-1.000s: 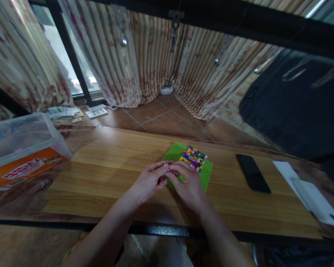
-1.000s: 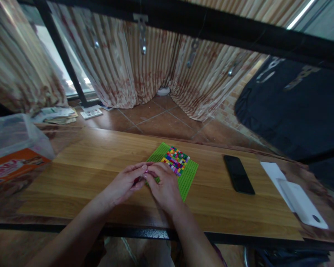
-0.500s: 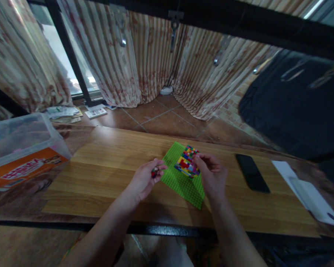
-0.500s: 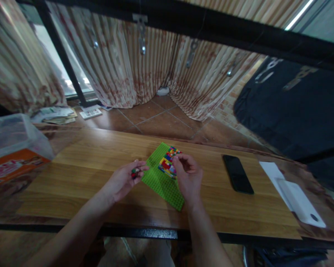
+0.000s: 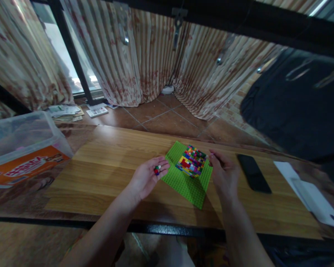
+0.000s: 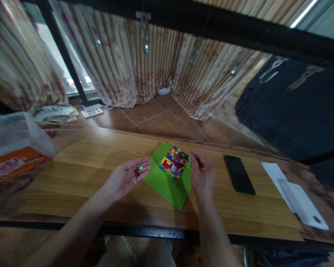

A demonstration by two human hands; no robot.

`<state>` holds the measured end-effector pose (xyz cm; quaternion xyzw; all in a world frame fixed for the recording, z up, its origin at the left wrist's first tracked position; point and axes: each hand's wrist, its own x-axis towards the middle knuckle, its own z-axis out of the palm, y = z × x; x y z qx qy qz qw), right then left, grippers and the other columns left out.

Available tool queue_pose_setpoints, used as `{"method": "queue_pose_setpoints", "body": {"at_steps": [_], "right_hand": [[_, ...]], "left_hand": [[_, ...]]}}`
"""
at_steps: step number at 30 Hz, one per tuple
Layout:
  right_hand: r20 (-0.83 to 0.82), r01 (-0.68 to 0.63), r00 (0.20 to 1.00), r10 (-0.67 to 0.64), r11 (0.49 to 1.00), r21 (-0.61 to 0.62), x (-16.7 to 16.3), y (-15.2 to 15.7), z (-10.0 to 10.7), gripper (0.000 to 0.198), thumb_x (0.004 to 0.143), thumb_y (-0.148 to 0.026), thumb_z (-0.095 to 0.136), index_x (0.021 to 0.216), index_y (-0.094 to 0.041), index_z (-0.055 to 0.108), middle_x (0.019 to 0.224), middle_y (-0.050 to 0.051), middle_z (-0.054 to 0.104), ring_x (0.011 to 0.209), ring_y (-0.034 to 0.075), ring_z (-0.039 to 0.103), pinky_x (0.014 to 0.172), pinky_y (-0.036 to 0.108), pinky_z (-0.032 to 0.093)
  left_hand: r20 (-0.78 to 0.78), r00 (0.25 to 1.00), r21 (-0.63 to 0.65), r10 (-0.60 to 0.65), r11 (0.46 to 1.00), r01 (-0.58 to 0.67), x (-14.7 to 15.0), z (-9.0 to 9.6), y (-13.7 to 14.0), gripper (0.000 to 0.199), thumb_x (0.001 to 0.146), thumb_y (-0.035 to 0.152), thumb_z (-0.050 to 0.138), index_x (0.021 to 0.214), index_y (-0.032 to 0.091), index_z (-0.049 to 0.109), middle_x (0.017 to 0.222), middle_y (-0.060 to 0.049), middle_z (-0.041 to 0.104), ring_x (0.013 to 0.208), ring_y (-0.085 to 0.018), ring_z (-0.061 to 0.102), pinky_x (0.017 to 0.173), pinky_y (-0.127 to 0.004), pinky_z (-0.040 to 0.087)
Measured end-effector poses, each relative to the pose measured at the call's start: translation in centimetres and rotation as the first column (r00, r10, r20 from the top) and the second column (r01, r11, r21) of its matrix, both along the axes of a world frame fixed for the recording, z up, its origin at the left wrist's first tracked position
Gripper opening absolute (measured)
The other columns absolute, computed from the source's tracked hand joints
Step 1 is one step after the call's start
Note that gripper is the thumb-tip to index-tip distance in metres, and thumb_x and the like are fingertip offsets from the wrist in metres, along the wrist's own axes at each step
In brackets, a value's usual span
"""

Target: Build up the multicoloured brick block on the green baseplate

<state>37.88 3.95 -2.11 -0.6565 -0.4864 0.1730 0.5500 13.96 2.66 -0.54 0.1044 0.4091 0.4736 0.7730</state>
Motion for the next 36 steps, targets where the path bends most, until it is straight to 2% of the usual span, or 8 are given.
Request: {"method": "queue_pose_setpoints", "body": {"at_steps": [3,6,16,20,23,25,29,36], "right_hand": [[0.105,-0.055,0.993,0.052,0.998,0.017,-0.1,-0.1,-0.1,0.029,0.082,-0.037,0.059,0.096,-0.017,0.074,0.093,0.009,0.071,0.086,0.021,0.064,0.079,0.040,0.051],[0.140,-0.085,0.987,0.080,0.996,0.027,-0.2,-0.1,-0.2,0.028,0.083,-0.037,0.058,0.095,-0.017,0.074,0.096,0.009,0.071,0.087,0.021,0.065,0.080,0.040,0.052],[0.041,-0.116,0.992,0.117,0.993,-0.021,-0.9,-0.5,0.2,0.034,0.086,-0.042,0.055,0.101,-0.016,0.070,0.088,0.009,0.073,0.077,0.020,0.067,0.073,0.038,0.054],[0.046,-0.091,0.995,0.091,0.996,-0.002,-0.6,-0.3,0.0,0.034,0.082,-0.044,0.059,0.100,-0.017,0.071,0.093,0.009,0.072,0.082,0.020,0.067,0.077,0.039,0.054],[0.003,-0.078,0.997,0.078,0.997,0.029,-0.5,-0.1,0.0,0.037,0.079,-0.043,0.065,0.104,-0.016,0.068,0.090,0.008,0.071,0.078,0.019,0.066,0.072,0.036,0.054],[-0.016,-0.079,0.997,0.080,0.996,0.027,-0.5,-0.1,0.1,0.035,0.077,-0.042,0.067,0.100,-0.016,0.068,0.085,0.007,0.071,0.074,0.018,0.066,0.069,0.034,0.054],[0.070,-0.093,0.993,0.095,0.995,-0.035,-0.8,-0.5,0.5,0.027,0.079,-0.042,0.065,0.086,-0.017,0.070,0.081,0.007,0.072,0.072,0.019,0.066,0.070,0.035,0.054],[0.321,-0.101,0.942,0.103,0.995,-0.021,-1.2,-0.8,0.6,0.029,0.082,-0.043,0.061,0.087,-0.018,0.074,0.085,0.009,0.073,0.074,0.021,0.066,0.070,0.036,0.053]], "left_hand": [[0.006,1.000,0.007,-0.005,1.000,0.005,0.0,0.0,0.0,0.017,0.086,0.015,0.053,0.095,0.010,0.066,0.100,-0.014,0.070,0.091,-0.018,0.068,0.084,-0.027,0.054],[0.023,1.000,0.013,-0.014,1.000,0.014,-0.1,0.0,0.0,0.019,0.086,0.016,0.052,0.097,0.008,0.066,0.103,-0.015,0.070,0.093,-0.019,0.068,0.086,-0.028,0.054],[0.058,0.997,0.059,-0.043,0.997,0.040,-0.2,0.0,-0.1,0.023,0.087,0.018,0.050,0.097,0.008,0.068,0.109,-0.017,0.070,0.100,-0.020,0.067,0.089,-0.029,0.053],[0.054,0.997,0.070,-0.050,0.996,0.046,-0.2,-0.2,-0.1,0.022,0.085,0.017,0.052,0.097,0.009,0.069,0.108,-0.017,0.070,0.102,-0.021,0.066,0.091,-0.030,0.052],[0.022,0.998,0.059,-0.050,0.997,0.049,-0.2,-0.1,-0.1,0.018,0.084,0.015,0.056,0.095,0.009,0.069,0.104,-0.016,0.071,0.099,-0.020,0.067,0.090,-0.030,0.053],[0.002,0.999,0.050,-0.049,0.998,0.049,-0.1,0.0,-0.1,0.016,0.083,0.014,0.056,0.093,0.009,0.069,0.101,-0.015,0.071,0.095,-0.020,0.068,0.088,-0.029,0.053],[-0.013,0.999,0.042,-0.049,0.998,0.050,-0.1,0.1,-0.2,0.016,0.084,0.013,0.055,0.091,0.009,0.069,0.098,-0.015,0.071,0.092,-0.018,0.068,0.085,-0.027,0.054],[-0.024,0.998,0.052,-0.051,0.997,0.053,-0.1,-0.1,-0.2,0.015,0.084,0.013,0.056,0.090,0.009,0.069,0.098,-0.015,0.071,0.091,-0.018,0.068,0.084,-0.027,0.054]]}}
